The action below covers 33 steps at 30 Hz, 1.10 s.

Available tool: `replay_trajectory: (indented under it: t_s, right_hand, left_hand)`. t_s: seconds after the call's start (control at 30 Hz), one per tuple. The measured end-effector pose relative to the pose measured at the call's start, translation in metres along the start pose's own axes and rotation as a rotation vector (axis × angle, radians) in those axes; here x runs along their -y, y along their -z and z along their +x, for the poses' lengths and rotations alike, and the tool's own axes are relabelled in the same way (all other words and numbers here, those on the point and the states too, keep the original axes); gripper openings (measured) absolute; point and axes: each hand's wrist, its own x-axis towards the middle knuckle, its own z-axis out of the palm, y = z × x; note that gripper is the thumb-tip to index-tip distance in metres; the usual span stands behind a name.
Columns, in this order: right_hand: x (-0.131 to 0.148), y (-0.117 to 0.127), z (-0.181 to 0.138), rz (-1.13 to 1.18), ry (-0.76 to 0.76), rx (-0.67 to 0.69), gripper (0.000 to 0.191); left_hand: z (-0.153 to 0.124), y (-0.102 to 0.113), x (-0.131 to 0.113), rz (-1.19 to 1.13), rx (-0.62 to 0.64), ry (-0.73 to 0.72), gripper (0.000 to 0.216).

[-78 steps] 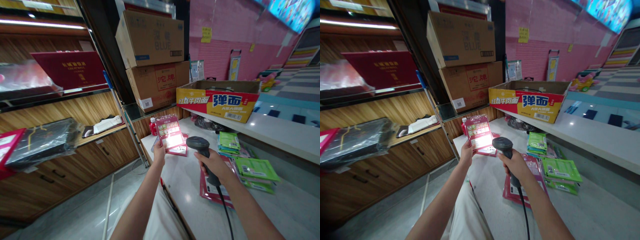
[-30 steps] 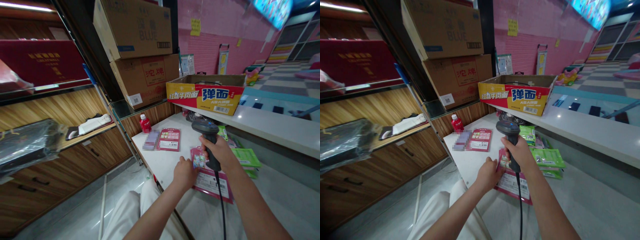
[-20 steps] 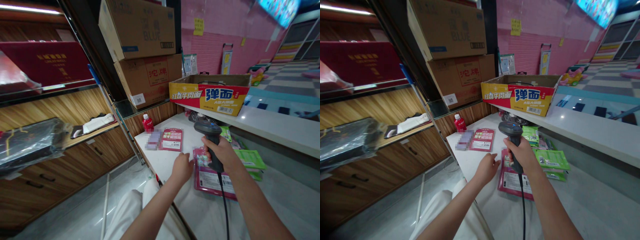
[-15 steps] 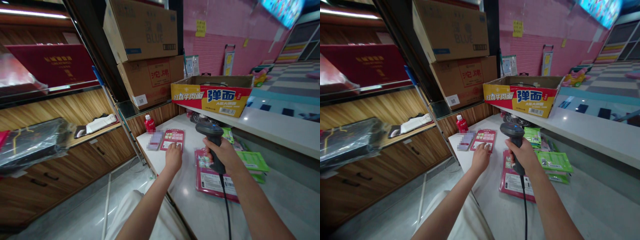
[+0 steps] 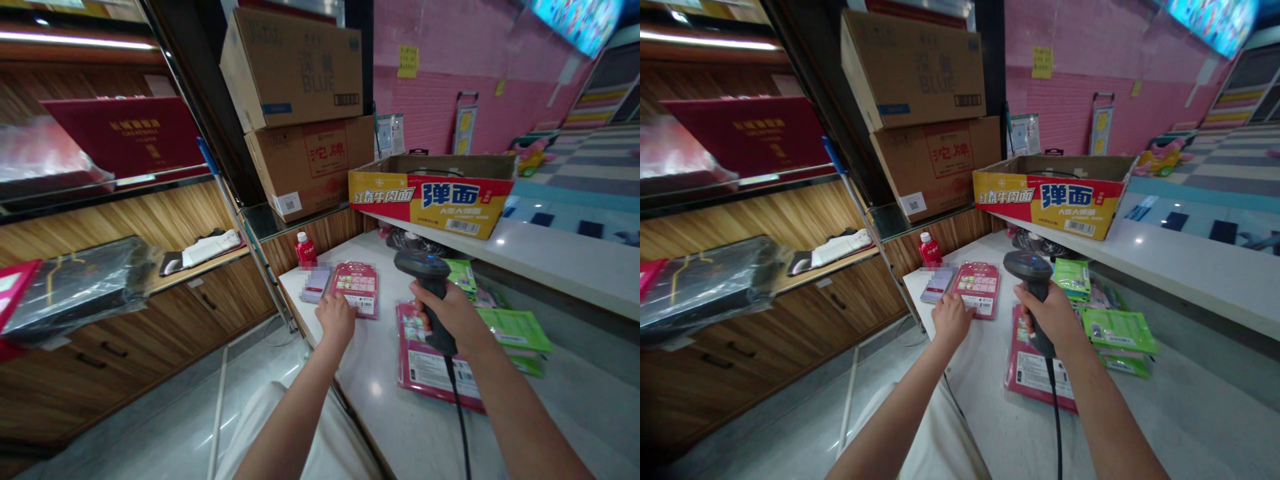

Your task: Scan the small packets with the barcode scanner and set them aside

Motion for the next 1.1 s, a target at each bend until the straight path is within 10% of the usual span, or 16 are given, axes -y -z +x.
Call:
replay_trajectory:
  t_s: [0.3,0.6,0.9,1.1]
  right_hand:
    - [0.002,-0.002,-0.001,-0.012,0.001,0.001,0.031]
    - [-0.005,-0.008,-0.002,-0.008,-0.013,0.042,0.032]
    - [-0.027,-0.033,-0.001,-0.079,-0.057,0.105,0.032]
    - [-0.034,-0.039,-0.003,-0.103,-0.069,0.129,0.029]
  left_hand:
    - [0.008,0.003,0.014,-0.223,0.031,0.123,0.075]
    - [0.032,0.003,0.035,-1.402,0.372,0.279,0.018]
    - [0.048,-0.022,0.041,-1.597,-0.133,0.192,0.03]
    - [0.058,-0.03,0.052,-1.539,-0.252,0.124,0.035]
